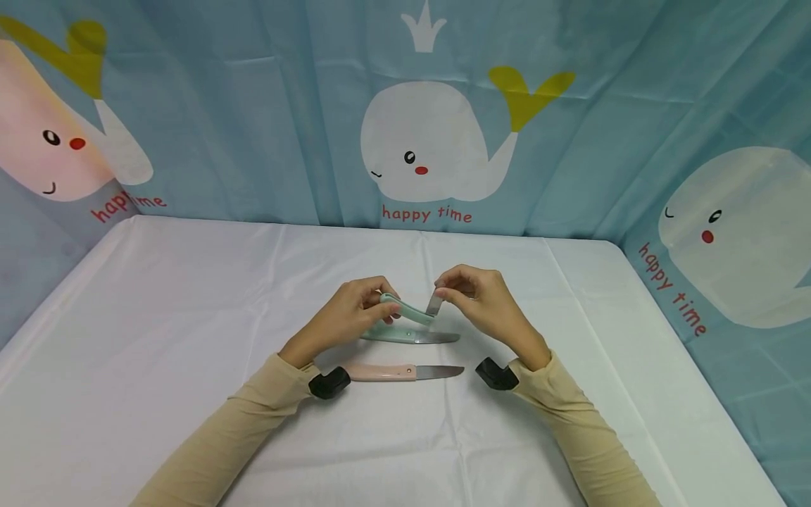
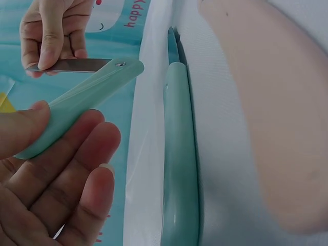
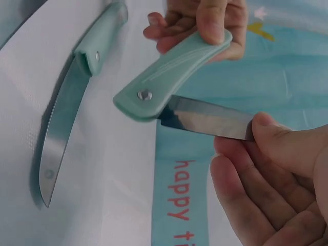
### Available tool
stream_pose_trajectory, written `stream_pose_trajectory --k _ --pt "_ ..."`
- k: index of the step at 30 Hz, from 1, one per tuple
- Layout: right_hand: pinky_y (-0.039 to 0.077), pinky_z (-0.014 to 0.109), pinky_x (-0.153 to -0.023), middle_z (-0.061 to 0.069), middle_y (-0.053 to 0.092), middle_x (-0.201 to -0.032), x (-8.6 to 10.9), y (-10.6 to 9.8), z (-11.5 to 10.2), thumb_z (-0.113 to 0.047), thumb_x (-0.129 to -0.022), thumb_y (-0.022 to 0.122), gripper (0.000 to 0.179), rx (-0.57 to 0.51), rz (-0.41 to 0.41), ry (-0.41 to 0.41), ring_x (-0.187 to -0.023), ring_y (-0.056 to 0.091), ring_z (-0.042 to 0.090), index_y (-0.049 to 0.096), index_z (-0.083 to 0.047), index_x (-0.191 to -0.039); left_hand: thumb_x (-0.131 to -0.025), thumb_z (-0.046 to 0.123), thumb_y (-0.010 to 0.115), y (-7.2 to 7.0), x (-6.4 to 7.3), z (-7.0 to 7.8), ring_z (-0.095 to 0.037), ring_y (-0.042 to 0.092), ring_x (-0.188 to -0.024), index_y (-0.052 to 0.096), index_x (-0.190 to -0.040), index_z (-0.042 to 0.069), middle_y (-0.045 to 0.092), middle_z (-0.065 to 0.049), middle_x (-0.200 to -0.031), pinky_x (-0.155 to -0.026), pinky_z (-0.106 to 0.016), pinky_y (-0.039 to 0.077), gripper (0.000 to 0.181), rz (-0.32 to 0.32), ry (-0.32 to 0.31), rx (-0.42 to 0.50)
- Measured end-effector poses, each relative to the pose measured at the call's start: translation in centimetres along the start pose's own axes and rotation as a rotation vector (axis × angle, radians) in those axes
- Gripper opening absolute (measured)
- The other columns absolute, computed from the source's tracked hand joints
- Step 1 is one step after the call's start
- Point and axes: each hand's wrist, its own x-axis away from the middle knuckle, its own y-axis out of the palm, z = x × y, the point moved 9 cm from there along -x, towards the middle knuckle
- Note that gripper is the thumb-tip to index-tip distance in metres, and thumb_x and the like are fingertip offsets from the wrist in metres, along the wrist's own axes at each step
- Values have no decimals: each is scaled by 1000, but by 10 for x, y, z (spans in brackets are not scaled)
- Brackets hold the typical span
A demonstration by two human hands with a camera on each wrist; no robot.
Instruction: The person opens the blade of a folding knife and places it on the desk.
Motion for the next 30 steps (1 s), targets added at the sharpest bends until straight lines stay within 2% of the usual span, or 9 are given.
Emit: stream_pose_trajectory --k 6,14,17,24,30 --pt "56 23 -75 14 75 -96 -1 -3 8 -9 -90 73 13 -39 -7 33 -85 74 30 72 0 -99 -96 19 66 -5 0 -1 -22 70 -81 66 -98 10 77 -11 -86 -75 -33 48 9 32 13 -21" --pt "55 24 -75 13 76 -91 -2 -9 20 -13 -92 71 13 -24 -5 98 -85 74 33 73 -3 -99 -98 19 64 -15 0 -1 -21 67 -85 65 -101 10 76 -13 -88 -74 -34 50 10 66 10 -5" --pt "54 23 -74 12 76 -89 -2 -12 24 -14 -92 71 12 -18 -4 118 -85 73 35 73 -4 -99 -98 16 63 -19 0 -1 -19 69 -86 64 -102 7 76 -16 -90 -74 -35 52 10 74 11 28" --pt "53 23 -74 12 76 -90 -2 -17 32 -14 -93 70 12 -17 -8 155 -87 72 35 73 -4 -98 -100 12 59 -23 -2 -6 -29 71 -89 61 -104 3 74 -23 -96 -73 -36 55 10 64 20 142" --pt "54 26 -77 12 76 -93 -2 -19 40 -16 -94 69 13 -10 -20 188 -91 72 35 73 -5 -99 -100 10 58 -27 -3 -9 -16 72 -87 58 -107 -1 72 -28 -101 -73 -30 55 13 64 24 230"
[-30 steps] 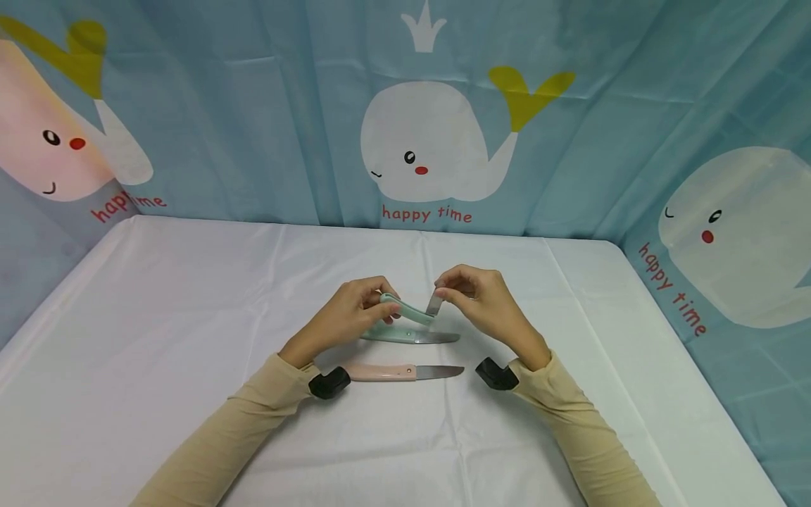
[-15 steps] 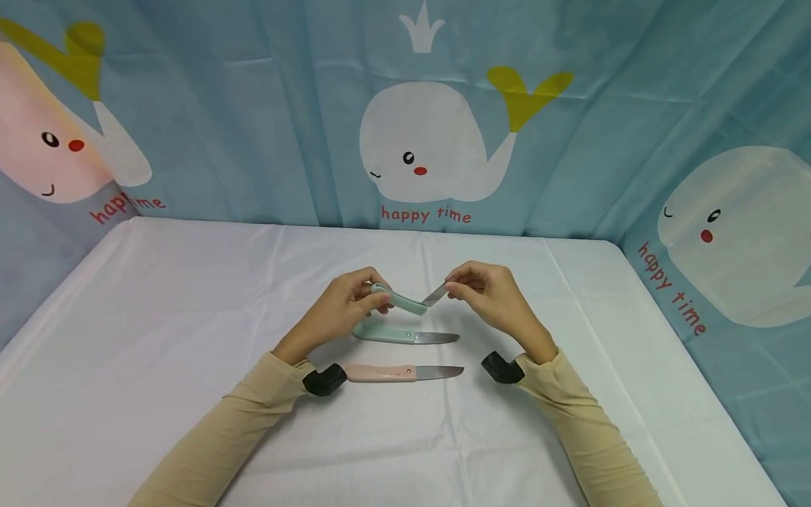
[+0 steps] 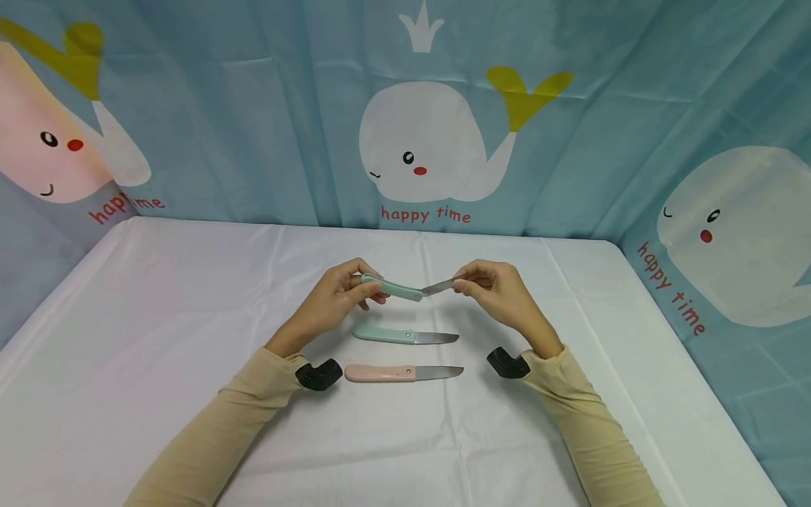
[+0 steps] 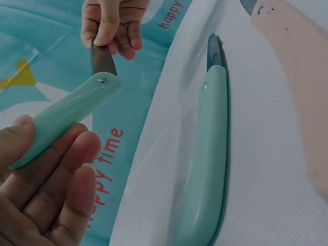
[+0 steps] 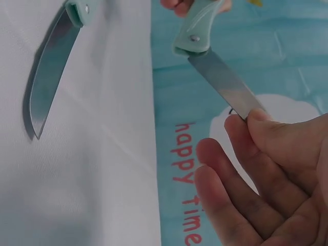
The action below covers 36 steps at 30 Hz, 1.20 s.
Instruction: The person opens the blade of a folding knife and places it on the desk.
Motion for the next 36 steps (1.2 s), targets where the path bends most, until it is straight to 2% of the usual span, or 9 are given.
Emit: stream_pose_trajectory --k 6,11,19,22,25,29,33,36 --pt "54 33 -80 11 76 -94 -1 0 7 -18 -94 70 14 9 -14 37 -92 72 34 73 -6 -99 -101 10 57 -6 0 0 -14 72 -88 57 -109 -2 72 -27 -102 -74 -29 55 15 40 17 32" --pt "54 34 -81 14 76 -95 -1 2 11 -19 -93 70 15 -2 -32 70 -92 72 34 73 -6 -100 -101 10 56 -9 -1 1 -12 72 -88 57 -111 -2 73 -25 -100 -74 -29 55 15 75 28 40" --pt "53 32 -79 13 75 -92 -2 9 16 -18 -93 71 14 -27 -54 87 -89 70 34 74 -6 -99 -103 14 54 -12 -1 -4 -9 72 -88 55 -112 0 75 -20 -102 -75 -28 55 17 91 -7 117" --pt "53 32 -77 13 76 -92 -3 11 16 -17 -92 72 13 1 -57 79 -87 71 31 75 -6 -98 -103 15 54 -13 -1 -7 -10 72 -89 55 -113 0 74 -22 -105 -76 -29 56 18 80 -30 116" --pt "53 32 -75 11 76 -93 -3 12 15 -17 -91 73 13 55 -59 64 -85 71 27 76 -7 -98 -103 16 55 -13 -1 -11 -12 72 -91 56 -115 1 71 -27 -109 -77 -30 56 20 68 -67 88" --pt "53 31 -75 7 75 -95 -2 14 16 -17 -90 73 13 124 -78 48 -84 70 22 77 -8 -99 -101 21 59 -16 -1 -20 -18 68 -92 61 -116 2 69 -26 -109 -79 -32 55 24 74 -118 -22" --pt "53 29 -76 9 74 -99 -1 17 19 -15 -91 72 14 143 -122 49 -85 69 20 76 -6 -101 -99 26 62 -20 0 -28 -24 60 -82 68 -116 8 66 -20 -100 -69 -30 50 26 101 -177 -161" --pt "52 28 -75 10 74 -101 -1 19 21 -14 -93 70 15 160 -152 51 -85 66 17 76 -5 -103 -98 25 64 -23 0 -33 -23 57 -78 70 -117 10 67 -16 -99 -63 -28 46 25 111 -204 -240"
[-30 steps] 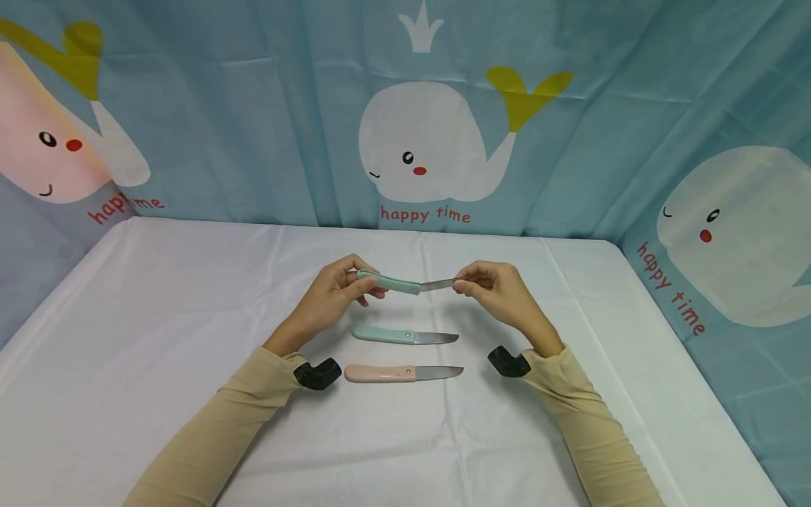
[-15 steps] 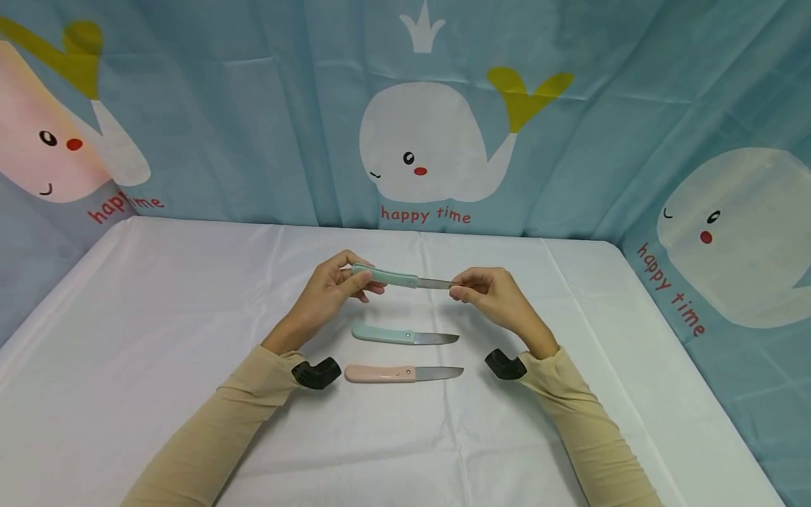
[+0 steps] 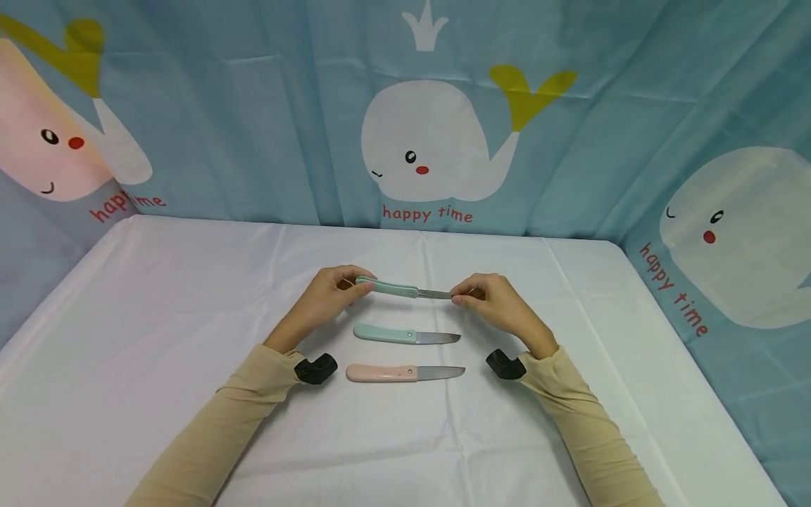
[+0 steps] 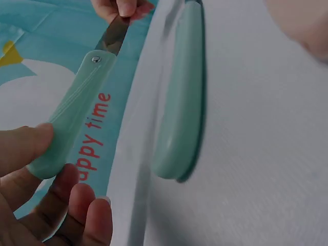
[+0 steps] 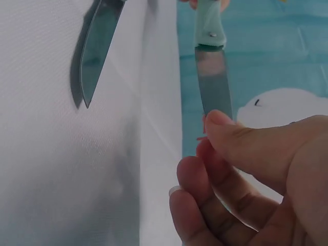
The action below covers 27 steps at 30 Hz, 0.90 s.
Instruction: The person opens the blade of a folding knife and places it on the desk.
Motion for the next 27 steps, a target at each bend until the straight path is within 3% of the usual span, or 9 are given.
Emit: stream_pose_trajectory --k 9,18,27 --pt "50 31 -77 11 72 -100 -2 8 7 -13 -95 67 17 51 -60 -1 -83 64 17 74 -5 -108 -97 22 64 0 2 -3 -22 60 -87 66 -114 5 71 -13 -102 -75 -30 45 24 26 38 -184" --pt "49 30 -76 9 73 -97 -4 18 14 -15 -94 68 16 76 -99 -16 -81 64 15 74 -6 -106 -97 21 64 3 1 -12 -18 58 -79 68 -112 3 72 -12 -96 -73 -29 43 24 -10 25 -206" --pt "45 28 -72 10 72 -98 -5 18 18 -15 -95 67 19 96 -63 14 -78 59 15 74 -6 -111 -98 17 61 2 0 -16 -19 62 -84 67 -117 2 72 -13 -99 -75 -29 46 25 -2 11 -209"
